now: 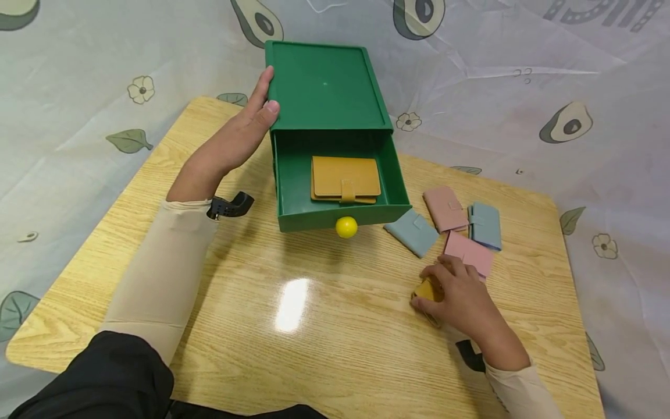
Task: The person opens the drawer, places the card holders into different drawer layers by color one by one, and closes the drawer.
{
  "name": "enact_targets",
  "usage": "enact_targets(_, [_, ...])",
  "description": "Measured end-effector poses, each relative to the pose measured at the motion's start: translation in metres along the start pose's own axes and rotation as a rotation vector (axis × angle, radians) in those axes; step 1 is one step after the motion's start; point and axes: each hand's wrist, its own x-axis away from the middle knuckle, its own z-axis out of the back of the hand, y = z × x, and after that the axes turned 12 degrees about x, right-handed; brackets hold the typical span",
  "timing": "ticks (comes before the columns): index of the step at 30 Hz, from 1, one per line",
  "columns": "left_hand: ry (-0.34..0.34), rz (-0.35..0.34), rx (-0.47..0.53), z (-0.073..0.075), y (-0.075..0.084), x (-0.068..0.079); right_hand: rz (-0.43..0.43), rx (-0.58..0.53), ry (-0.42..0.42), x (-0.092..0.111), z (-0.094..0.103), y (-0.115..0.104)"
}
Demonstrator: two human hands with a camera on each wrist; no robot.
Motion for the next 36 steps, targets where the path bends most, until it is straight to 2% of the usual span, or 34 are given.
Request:
enact_targets(8, [-0.005,-0.006,-0.007,-0.001,0.0,0.002,0.014,0.01,0.024,-0.003,0.009,-0.005])
enact_targets(18, [-0.004,-0.012,-0.007,-0.002,-0.002,0.001,0.062,0.082,0.13,-0.009,0.042,-0.009])
enact_targets(27, [0.006,-0.014,-0.024,-0.003,-0.001,0.0,0.047,0.11,0.19,-0.013,0.094,-0.013])
enact_targets(36, [0.003,-0.013,-0.021,-0.004,-0.001,0.0,0.096,0.163,0.303,-0.022,0.153,-0.026])
